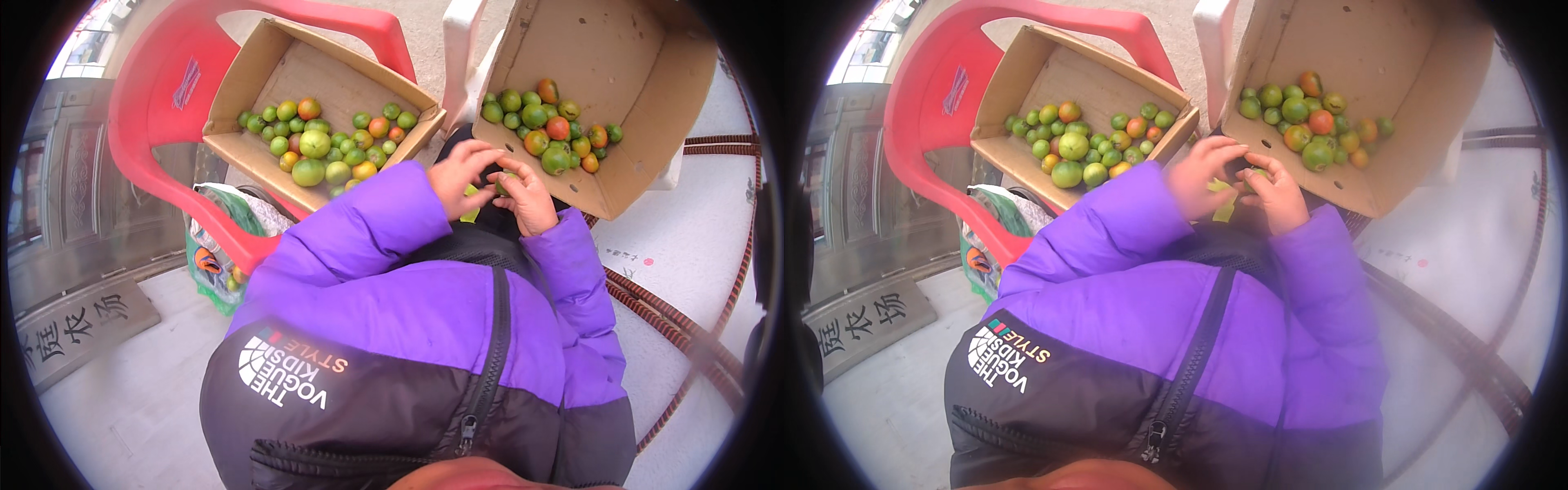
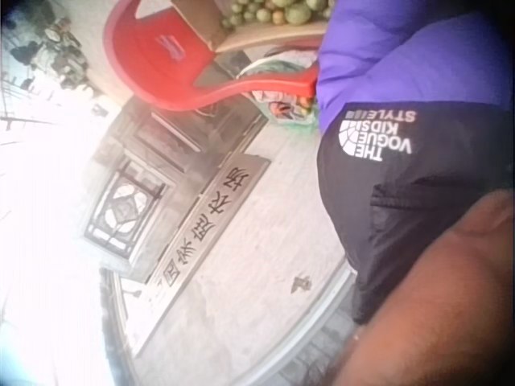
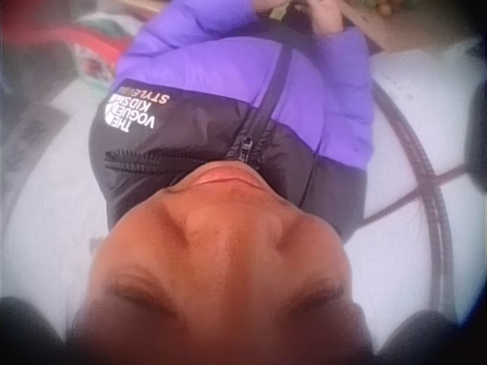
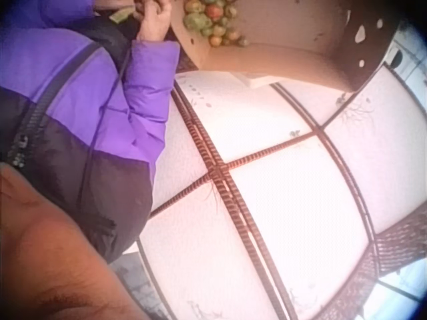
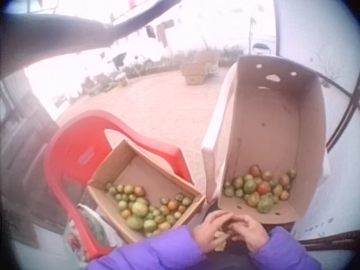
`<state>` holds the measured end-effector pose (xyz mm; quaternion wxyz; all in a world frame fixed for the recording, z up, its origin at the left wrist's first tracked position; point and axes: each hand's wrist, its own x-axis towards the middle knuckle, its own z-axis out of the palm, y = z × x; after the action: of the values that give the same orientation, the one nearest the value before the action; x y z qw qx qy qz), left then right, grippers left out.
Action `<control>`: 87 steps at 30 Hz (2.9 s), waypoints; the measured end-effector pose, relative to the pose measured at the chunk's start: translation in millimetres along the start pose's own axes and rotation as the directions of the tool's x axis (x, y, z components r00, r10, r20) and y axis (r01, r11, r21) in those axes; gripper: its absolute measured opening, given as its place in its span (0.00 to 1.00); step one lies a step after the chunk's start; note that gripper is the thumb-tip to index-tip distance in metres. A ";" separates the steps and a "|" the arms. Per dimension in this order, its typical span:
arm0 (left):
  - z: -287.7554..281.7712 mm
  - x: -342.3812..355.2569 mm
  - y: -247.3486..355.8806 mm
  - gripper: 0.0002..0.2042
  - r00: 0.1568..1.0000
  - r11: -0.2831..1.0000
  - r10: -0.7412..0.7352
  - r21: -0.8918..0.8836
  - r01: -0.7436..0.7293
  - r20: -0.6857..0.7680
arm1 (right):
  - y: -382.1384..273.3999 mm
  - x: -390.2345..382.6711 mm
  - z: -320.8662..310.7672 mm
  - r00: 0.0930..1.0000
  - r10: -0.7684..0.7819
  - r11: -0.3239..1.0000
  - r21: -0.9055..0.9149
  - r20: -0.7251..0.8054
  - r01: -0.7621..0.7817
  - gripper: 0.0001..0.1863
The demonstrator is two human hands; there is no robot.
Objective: The person transfers small green and red tomatoes from a cardboard box on the floor into a second cardboard box resting on a red plastic chair. The person handles the tomatoes one at a time by hand, moving them between the two boxes.
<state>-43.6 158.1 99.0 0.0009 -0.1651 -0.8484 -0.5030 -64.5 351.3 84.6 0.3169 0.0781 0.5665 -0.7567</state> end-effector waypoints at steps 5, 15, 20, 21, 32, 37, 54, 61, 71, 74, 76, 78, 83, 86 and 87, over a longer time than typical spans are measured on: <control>-69.3 13.4 -72.8 0.13 0.979 0.962 -0.140 0.213 0.170 -0.151 | -13.5 -3.2 -7.2 0.955 -0.142 0.982 0.080 -0.262 0.169 0.29; -97.3 4.7 -161.2 0.24 0.863 0.292 -0.478 0.898 0.330 -0.162 | -13.6 -1.1 -7.4 0.918 -0.137 0.989 -0.005 -0.371 0.146 0.26; -99.5 -7.7 -140.7 0.24 0.914 0.440 -0.312 0.813 0.382 -0.260 | -6.2 -0.2 -11.1 0.925 -0.174 0.984 -0.033 -0.339 0.173 0.24; -99.8 -9.3 -133.0 0.24 0.923 0.479 -0.250 0.791 0.380 -0.292 | -5.6 -0.1 -11.1 0.931 -0.179 0.983 -0.026 -0.318 0.180 0.24; -44.7 -4.8 -10.5 0.24 0.986 0.951 -0.165 0.263 0.164 -0.020 | -11.7 -9.9 17.4 0.997 -0.064 0.986 -0.148 0.051 0.071 0.27; -19.4 -4.9 13.8 0.25 0.989 0.996 -0.080 0.053 0.074 0.126 | -12.0 -13.5 18.4 0.986 -0.028 0.983 -0.175 0.162 0.057 0.32; -89.4 3.3 -145.9 0.23 0.758 0.336 -0.626 0.813 0.475 -0.183 | -5.9 3.4 -8.2 0.930 -0.168 0.981 0.040 -0.325 0.191 0.27; -96.3 -1.9 -112.1 0.22 0.855 0.561 -0.449 0.662 0.497 -0.261 | -5.6 2.2 -6.6 0.949 -0.156 0.987 -0.008 -0.275 0.160 0.26; -30.1 -8.4 4.0 0.23 0.984 0.955 -0.031 0.297 -0.023 0.174 | -9.4 -4.4 21.6 0.974 0.032 0.989 -0.150 0.225 0.002 0.24; -23.6 -7.2 8.9 0.24 0.973 0.975 -0.101 0.215 0.056 0.206 | -10.5 -4.9 18.9 0.978 0.092 0.967 -0.252 0.189 -0.042 0.25; -33.2 -4.5 -7.5 0.23 0.979 0.987 -0.133 0.111 0.116 0.157 | -10.7 -2.6 15.7 0.997 0.016 0.989 -0.150 0.074 -0.005 0.28; -47.0 2.5 -36.9 0.14 0.996 0.982 -0.041 0.178 0.054 -0.077 | -10.6 -0.2 12.9 0.997 -0.015 0.998 -0.063 -0.079 0.010 0.31; -86.5 13.7 -124.5 0.11 0.946 0.726 -0.278 0.609 0.319 -0.165 | -19.0 6.2 -3.0 0.891 -0.250 0.950 0.082 -0.379 0.301 0.31; -85.3 13.0 -155.2 0.12 0.949 0.578 -0.309 0.782 0.232 -0.053 | -13.6 5.4 -4.7 0.930 -0.144 0.988 0.007 -0.340 0.155 0.30; -84.1 13.2 -160.7 0.13 0.929 0.556 -0.370 0.802 0.216 0.007 | -10.6 5.0 -3.8 0.940 -0.114 0.993 -0.004 -0.323 0.119 0.29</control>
<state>-115.1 19.4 5.6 -0.0848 -0.0471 -0.9938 -0.0535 -75.4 354.4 89.5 0.1743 0.1695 0.6084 -0.7555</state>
